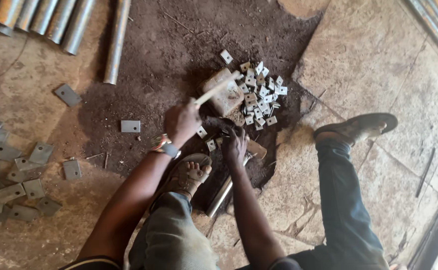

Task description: The person holds small metal brackets against a metal block on the ground using a metal bar while another person strikes them with a large hammer, then moves the finished pieces into a separate pile.

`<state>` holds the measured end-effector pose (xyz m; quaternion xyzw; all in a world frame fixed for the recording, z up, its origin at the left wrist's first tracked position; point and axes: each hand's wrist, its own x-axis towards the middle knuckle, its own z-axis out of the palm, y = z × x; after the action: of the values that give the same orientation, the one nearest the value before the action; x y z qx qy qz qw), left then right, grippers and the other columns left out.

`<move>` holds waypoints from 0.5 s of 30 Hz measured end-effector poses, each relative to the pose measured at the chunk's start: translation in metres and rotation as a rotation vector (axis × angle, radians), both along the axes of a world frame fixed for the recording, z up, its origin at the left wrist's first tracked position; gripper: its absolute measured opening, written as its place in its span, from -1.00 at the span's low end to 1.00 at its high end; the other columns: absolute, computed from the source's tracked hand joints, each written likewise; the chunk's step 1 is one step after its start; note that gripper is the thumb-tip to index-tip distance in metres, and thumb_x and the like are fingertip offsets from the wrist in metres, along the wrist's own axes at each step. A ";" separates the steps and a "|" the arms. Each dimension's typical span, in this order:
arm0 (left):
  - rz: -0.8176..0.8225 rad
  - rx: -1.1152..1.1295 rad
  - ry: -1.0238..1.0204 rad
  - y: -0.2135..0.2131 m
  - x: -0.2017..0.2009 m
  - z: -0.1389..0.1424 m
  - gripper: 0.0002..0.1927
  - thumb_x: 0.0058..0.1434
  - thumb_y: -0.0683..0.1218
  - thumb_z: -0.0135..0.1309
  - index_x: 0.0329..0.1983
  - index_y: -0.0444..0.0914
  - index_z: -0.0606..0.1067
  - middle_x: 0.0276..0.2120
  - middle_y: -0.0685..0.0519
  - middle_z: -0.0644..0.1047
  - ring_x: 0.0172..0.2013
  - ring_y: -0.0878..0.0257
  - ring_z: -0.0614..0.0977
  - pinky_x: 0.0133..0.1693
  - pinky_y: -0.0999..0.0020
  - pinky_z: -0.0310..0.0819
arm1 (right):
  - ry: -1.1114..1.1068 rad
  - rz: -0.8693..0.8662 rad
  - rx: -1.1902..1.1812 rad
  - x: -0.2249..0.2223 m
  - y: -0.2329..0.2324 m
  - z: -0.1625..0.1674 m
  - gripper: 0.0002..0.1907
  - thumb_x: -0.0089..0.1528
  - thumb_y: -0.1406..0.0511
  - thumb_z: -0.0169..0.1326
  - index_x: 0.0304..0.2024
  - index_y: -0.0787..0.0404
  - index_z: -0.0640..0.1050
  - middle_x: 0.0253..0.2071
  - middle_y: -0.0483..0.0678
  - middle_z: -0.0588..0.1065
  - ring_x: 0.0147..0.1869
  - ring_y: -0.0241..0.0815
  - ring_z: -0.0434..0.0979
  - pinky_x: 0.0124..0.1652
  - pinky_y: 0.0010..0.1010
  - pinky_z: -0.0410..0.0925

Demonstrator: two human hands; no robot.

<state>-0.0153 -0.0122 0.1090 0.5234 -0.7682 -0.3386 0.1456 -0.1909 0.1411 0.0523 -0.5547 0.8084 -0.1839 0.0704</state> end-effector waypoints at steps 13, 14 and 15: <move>0.034 0.140 -0.101 -0.002 0.053 0.000 -0.73 0.40 0.00 0.00 -0.36 -0.25 0.51 -0.60 -0.06 0.54 -0.62 0.09 0.54 -0.55 0.13 0.37 | -0.001 0.251 -0.091 -0.065 -0.118 0.003 -0.78 0.23 0.45 0.07 -0.07 0.25 0.41 -0.20 0.10 0.55 -0.17 -0.03 0.49 -0.08 -0.13 0.39; 0.031 0.187 -0.134 -0.004 0.051 -0.003 -0.72 0.39 0.00 0.00 -0.36 -0.25 0.52 -0.60 -0.05 0.54 -0.63 0.10 0.54 -0.56 0.13 0.37 | 0.100 0.323 -0.073 -0.063 -0.124 0.001 -0.73 0.13 0.46 0.09 -0.11 0.23 0.42 -0.21 0.07 0.57 -0.17 -0.03 0.51 -0.02 -0.03 0.37; 0.016 0.182 -0.135 -0.006 0.050 -0.006 -0.72 0.38 0.00 0.01 -0.37 -0.24 0.53 -0.60 -0.03 0.54 -0.62 0.13 0.53 -0.56 0.16 0.37 | 0.036 0.302 -0.103 -0.062 -0.129 0.001 -0.75 0.20 0.46 0.09 -0.07 0.23 0.42 -0.17 0.06 0.58 -0.13 -0.03 0.52 -0.02 -0.04 0.37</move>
<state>0.0342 -0.0181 0.1032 0.5623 -0.7382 -0.3697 0.0479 -0.2530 0.0119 0.0537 -0.6759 0.7065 -0.2025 0.0542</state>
